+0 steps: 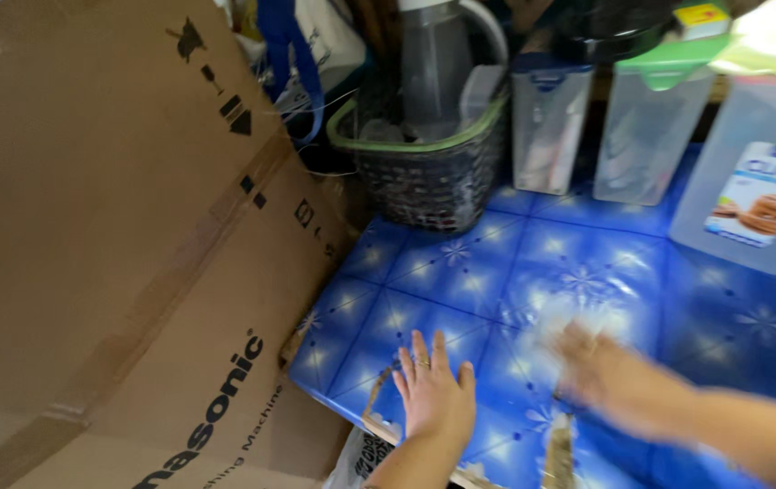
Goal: The person wipes a blue patterned table surface using a white wipe. They move items such as a colorful mesh bag and a cardboard box aside to access different areas of the table, then continue wiping the surface.
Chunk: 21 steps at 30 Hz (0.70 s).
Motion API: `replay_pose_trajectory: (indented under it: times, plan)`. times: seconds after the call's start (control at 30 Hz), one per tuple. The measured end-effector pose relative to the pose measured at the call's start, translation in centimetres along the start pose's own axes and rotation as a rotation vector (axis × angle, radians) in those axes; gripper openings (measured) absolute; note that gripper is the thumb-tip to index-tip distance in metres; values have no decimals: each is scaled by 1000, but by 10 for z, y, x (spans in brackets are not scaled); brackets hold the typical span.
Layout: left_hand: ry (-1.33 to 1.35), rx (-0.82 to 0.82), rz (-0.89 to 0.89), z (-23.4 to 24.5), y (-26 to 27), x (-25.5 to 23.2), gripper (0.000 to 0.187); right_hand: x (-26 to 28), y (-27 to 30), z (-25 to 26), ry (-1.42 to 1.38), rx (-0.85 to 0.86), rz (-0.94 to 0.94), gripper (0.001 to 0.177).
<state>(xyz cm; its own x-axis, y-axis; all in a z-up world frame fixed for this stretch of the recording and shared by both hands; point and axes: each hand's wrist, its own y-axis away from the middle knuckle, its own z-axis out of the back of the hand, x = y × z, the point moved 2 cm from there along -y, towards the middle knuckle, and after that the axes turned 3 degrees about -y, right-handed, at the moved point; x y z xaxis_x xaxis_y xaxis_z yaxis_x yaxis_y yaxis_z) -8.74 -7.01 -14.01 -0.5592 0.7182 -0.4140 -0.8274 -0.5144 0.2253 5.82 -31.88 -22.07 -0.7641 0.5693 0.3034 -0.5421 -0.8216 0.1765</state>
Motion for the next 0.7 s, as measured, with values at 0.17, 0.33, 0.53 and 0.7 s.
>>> replay_pose_trajectory:
  times: [0.17,0.33,0.53,0.7]
  plan:
    - [17,-157,45,30,-40,53,72,-47,-82,65,-52,-256,-399,74]
    - [27,-355,92,50,-62,108,65,69,-119,44,-197,-212,-288,78]
    - [97,-371,115,51,-66,129,64,193,-109,9,-123,-28,520,62]
    - [74,-412,79,49,-67,129,64,99,-172,53,401,-40,232,39]
